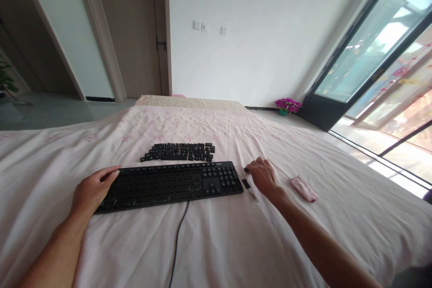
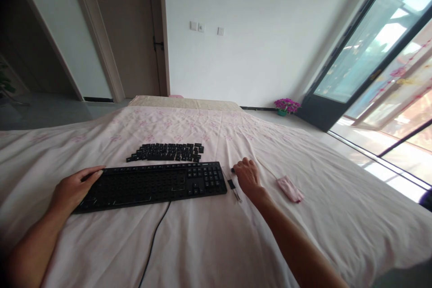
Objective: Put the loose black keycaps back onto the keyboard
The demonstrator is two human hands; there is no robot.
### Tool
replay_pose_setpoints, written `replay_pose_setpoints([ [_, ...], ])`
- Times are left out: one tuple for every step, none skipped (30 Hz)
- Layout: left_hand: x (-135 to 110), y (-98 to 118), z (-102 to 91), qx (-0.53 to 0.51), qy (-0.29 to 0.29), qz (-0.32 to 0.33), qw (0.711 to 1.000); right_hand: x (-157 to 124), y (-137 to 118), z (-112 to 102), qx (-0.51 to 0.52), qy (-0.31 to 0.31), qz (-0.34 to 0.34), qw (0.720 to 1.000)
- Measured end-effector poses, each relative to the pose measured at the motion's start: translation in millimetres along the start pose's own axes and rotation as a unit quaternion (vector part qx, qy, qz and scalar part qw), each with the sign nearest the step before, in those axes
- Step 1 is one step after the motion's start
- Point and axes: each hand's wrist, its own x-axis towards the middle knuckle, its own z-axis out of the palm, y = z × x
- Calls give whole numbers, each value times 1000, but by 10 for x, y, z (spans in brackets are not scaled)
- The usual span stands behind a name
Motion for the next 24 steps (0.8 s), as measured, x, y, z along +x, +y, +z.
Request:
replay_pose_setpoints([
  [2, -1, 1, 1, 1, 0, 1000, 4, 1, -12, 0, -6, -1, 1000],
  [3, -2, 3, 2, 1, 1, 1000, 3, -1, -33, 5, -11, 2, 1000],
  [5, -4, 6, 1, 1, 0, 1000, -2, -9, -64, 17, -13, 8, 1000],
  [7, -7, 9, 0, 0, -1, 1000, -14, -28, -103, 36, -12, 16, 999],
  [9, -11, 12, -1, -1, -2, 1000, -32, -59, -151, 59, -8, 22, 998],
  [11, -14, 15, -4, -2, -3, 1000, -57, -104, -205, 87, -3, 25, 996],
  [12, -18, 17, -7, -2, -4, 1000, -86, -163, -263, 116, 2, 23, 993],
  [13, -21, 19, -9, -1, -4, 1000, -119, -232, -321, 143, 3, 14, 990],
  [13, -24, 19, -10, 0, -5, 1000, -152, -309, -375, 168, 1, 1, 986],
  [14, -27, 18, -11, 1, -4, 1000, -185, -388, -420, 189, -3, -13, 982],
  [13, -29, 16, -10, 2, -3, 1000, -216, -464, -453, 204, -6, -25, 979],
  [13, -30, 13, -8, 2, -2, 1000, -243, -533, -471, 215, -7, -35, 976],
  [13, -31, 11, -6, 0, 1, 1000, -266, -592, -475, 221, -7, -43, 974],
  [13, -32, 9, -5, -1, 3, 1000, -285, -638, -466, 223, -4, -49, 973],
  [13, -31, 7, -3, -2, 5, 1000, -300, -672, -448, 225, 0, -55, 973],
  [14, -30, 7, -1, -2, 5, 1000, -312, -695, -423, 225, 3, -60, 972],
  [14, -29, 7, 0, -3, 3, 1000, -320, -710, -398, 227, 6, -64, 972],
  [14, -26, 8, 2, -4, 2, 1000, -325, -719, -377, 230, 6, -67, 971],
  [14, -24, 10, 3, -3, 1, 1000, -328, -725, -361, 233, 6, -69, 970],
  [14, -23, 12, 3, -2, 1, 1000, -329, -730, -353, 236, 6, -72, 969],
  [13, -22, 14, 1, -1, 3, 1000, -328, -735, -353, 239, 3, -75, 968],
  [11, -21, 15, -1, -1, 5, 1000, -327, -741, -360, 240, 0, -77, 968],
  [9, -21, 16, -4, -1, 5, 1000, -326, -748, -372, 239, -6, -80, 968],
  [7, -21, 16, -5, -2, 4, 1000, -326, -757, -387, 237, -12, -84, 968],
])
